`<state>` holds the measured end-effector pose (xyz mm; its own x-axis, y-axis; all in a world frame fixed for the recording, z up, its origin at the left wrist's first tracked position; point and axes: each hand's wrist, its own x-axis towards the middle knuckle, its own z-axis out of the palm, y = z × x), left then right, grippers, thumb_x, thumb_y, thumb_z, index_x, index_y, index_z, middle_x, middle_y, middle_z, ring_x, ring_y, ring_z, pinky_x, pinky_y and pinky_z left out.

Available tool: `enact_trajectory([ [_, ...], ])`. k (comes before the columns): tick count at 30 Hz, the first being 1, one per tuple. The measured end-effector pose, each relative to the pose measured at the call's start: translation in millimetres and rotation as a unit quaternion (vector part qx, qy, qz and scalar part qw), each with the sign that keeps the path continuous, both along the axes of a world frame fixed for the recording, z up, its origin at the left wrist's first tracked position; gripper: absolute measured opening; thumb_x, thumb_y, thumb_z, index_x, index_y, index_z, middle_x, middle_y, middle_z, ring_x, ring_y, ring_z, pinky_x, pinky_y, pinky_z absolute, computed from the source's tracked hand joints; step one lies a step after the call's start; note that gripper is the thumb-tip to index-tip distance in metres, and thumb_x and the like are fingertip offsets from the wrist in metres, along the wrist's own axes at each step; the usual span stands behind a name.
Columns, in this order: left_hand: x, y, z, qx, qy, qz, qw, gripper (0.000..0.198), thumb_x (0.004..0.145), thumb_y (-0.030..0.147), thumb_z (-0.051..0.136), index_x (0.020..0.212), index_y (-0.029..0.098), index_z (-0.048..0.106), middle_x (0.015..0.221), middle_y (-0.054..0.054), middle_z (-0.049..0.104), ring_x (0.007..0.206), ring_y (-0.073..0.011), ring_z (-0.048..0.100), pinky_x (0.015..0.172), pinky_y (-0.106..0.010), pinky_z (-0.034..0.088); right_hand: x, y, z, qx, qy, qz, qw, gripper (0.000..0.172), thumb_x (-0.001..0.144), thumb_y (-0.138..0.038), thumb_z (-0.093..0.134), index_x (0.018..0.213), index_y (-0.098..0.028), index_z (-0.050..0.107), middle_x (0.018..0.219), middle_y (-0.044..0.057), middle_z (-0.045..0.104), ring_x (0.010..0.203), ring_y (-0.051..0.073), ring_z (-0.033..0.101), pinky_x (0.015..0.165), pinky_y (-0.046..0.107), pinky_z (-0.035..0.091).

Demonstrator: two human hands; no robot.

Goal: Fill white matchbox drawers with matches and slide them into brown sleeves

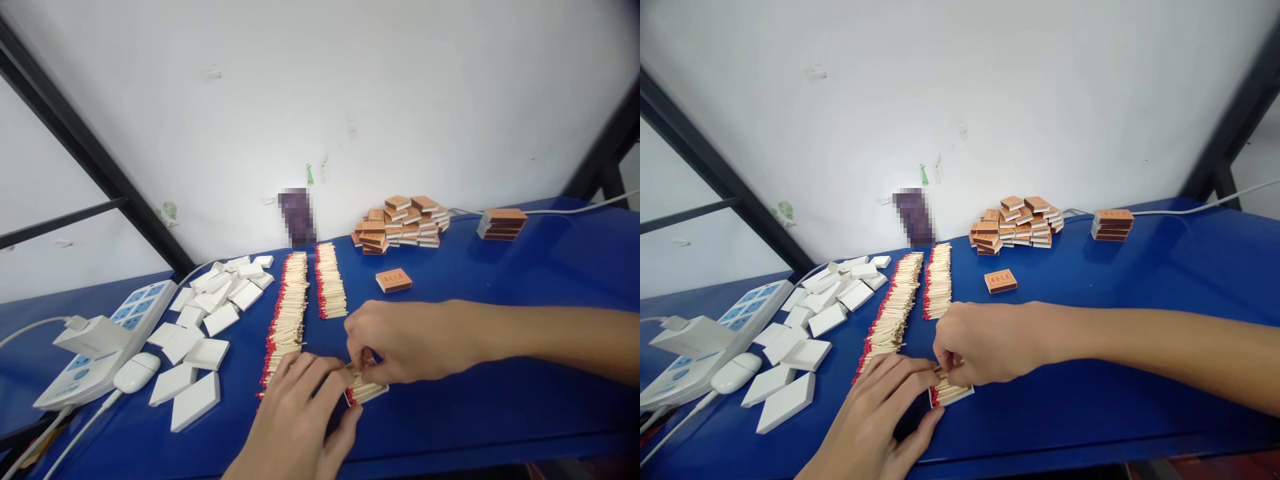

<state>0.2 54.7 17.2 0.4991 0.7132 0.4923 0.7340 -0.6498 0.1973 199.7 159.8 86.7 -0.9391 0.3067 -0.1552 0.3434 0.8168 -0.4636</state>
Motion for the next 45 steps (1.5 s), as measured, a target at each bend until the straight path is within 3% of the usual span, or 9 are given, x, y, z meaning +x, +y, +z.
enact_trajectory([
  [2,0.0,-0.1,0.3,0.008,-0.001,-0.001,1.000,0.020,0.090,0.016,0.063,0.109,0.022,0.063,0.104,-0.003,0.072,0.088,-0.0216,0.065,0.082,-0.038,0.052,7.9,4.5,7.0,0.039,-0.001,-0.012,0.999,0.009,0.090,-0.027,0.066,0.092,-0.020,0.072,0.092,0.003,0.067,0.083,0.016,0.060,0.067,0.025,0.041],
  [5,0.9,0.4,1.2,0.019,-0.003,-0.002,1.000,0.019,0.089,0.016,0.063,0.107,0.022,0.065,0.104,-0.004,0.072,0.086,-0.0215,0.065,0.080,-0.037,0.053,26.3,19.4,17.0,0.168,-0.045,-0.063,0.983,0.020,0.088,-0.027,0.068,0.107,-0.021,0.069,0.106,0.007,0.066,0.090,0.022,0.062,0.070,0.030,0.040],
  [10,1.6,2.0,4.0,0.035,0.002,-0.002,0.999,0.033,0.089,0.015,0.061,0.121,0.020,0.062,0.102,-0.005,0.073,0.084,-0.0210,0.065,0.078,-0.037,0.055,42.1,45.2,20.5,0.273,-0.185,-0.175,0.928,0.030,0.082,-0.020,0.073,0.111,-0.012,0.067,0.102,0.016,0.067,0.086,0.028,0.063,0.062,0.031,0.034],
  [12,1.3,1.9,5.8,0.030,0.007,-0.005,1.000,0.030,0.088,0.014,0.060,0.118,0.021,0.064,0.101,-0.004,0.073,0.083,-0.0203,0.065,0.077,-0.036,0.055,39.2,49.2,19.8,0.266,-0.226,-0.197,0.916,0.025,0.082,-0.012,0.068,0.106,-0.007,0.068,0.097,0.019,0.068,0.081,0.027,0.063,0.060,0.030,0.031],
  [16,0.4,0.7,6.8,0.034,0.006,-0.008,0.999,0.023,0.089,0.014,0.061,0.109,0.022,0.068,0.103,-0.004,0.073,0.083,-0.0205,0.066,0.078,-0.037,0.056,31.5,47.7,19.9,0.243,-0.236,-0.186,0.922,0.018,0.083,-0.006,0.058,0.097,-0.006,0.069,0.088,0.016,0.067,0.072,0.022,0.060,0.056,0.030,0.026],
  [23,0.6,0.6,3.1,0.033,-0.003,-0.006,0.999,0.035,0.089,0.013,0.062,0.123,0.018,0.061,0.103,-0.006,0.073,0.085,-0.0228,0.066,0.079,-0.041,0.057,33.0,26.5,19.8,0.138,-0.244,-0.085,0.956,0.032,0.063,-0.026,0.080,0.090,-0.021,0.064,0.079,0.000,0.059,0.058,0.014,0.044,0.054,0.028,0.027],
  [31,1.5,-0.9,4.7,0.031,-0.012,-0.010,0.999,0.019,0.092,0.015,0.060,0.108,0.021,0.068,0.103,-0.006,0.073,0.085,-0.0203,0.067,0.080,-0.038,0.057,30.4,14.9,14.0,0.085,-0.175,0.006,0.981,0.031,0.062,-0.032,0.078,0.086,-0.022,0.061,0.079,-0.002,0.061,0.062,0.015,0.049,0.059,0.029,0.029],
  [39,0.9,0.1,2.8,0.016,0.008,-0.008,1.000,0.029,0.092,0.016,0.061,0.120,0.022,0.063,0.108,-0.006,0.073,0.089,-0.0209,0.067,0.082,-0.038,0.056,24.1,13.8,10.9,0.119,-0.141,0.017,0.983,0.032,0.065,-0.044,0.076,0.083,-0.020,0.062,0.066,-0.003,0.053,0.051,0.013,0.041,0.051,0.029,0.028],
  [45,2.9,-0.5,2.1,0.029,0.012,0.000,1.000,0.035,0.092,0.016,0.059,0.127,0.019,0.058,0.107,-0.006,0.073,0.089,-0.0223,0.067,0.083,-0.039,0.055,23.2,7.2,5.1,0.133,-0.128,-0.001,0.983,0.041,0.073,-0.056,0.068,0.089,-0.018,0.066,0.073,0.004,0.060,0.057,0.017,0.048,0.050,0.029,0.026],
])
